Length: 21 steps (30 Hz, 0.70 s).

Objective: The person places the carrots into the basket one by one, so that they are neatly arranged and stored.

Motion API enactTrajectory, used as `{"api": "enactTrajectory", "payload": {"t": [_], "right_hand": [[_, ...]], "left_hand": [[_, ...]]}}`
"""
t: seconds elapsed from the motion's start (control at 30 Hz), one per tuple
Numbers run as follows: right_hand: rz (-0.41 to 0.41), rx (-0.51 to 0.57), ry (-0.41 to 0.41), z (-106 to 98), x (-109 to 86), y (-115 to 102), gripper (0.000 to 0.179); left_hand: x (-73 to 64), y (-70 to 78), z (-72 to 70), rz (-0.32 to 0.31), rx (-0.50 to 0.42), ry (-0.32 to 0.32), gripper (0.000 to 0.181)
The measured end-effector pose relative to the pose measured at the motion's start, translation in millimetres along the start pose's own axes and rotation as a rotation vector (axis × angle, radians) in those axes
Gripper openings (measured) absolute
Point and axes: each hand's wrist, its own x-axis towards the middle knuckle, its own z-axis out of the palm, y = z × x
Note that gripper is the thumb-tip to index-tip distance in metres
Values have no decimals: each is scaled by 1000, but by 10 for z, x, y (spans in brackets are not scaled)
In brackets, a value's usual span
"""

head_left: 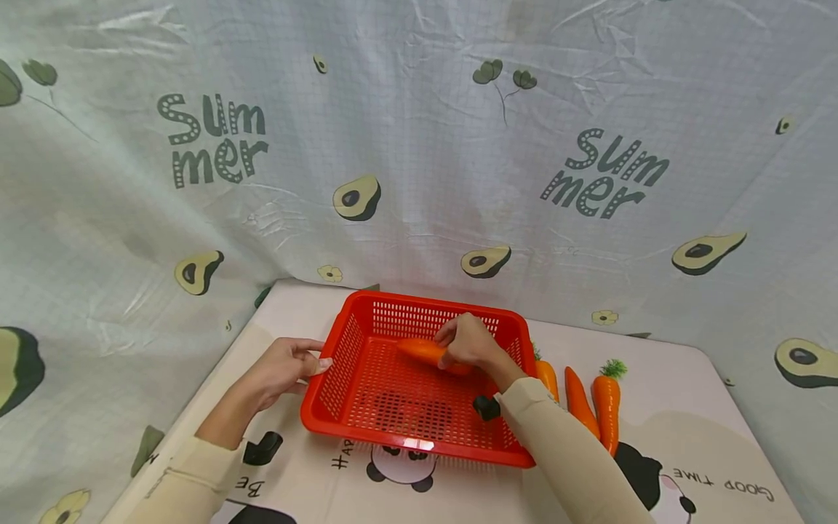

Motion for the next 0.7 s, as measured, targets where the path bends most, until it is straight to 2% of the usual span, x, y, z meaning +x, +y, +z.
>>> {"api": "enactTrajectory", "payload": {"t": [0.5,0.7], "right_hand": [[-29,-86,-31,68,16,22,30],[-69,-145,-65,96,-9,50,21]], "left_hand": [[-4,8,-10,-12,-3,1,55],[-8,13,3,-15,6,2,55]]}}
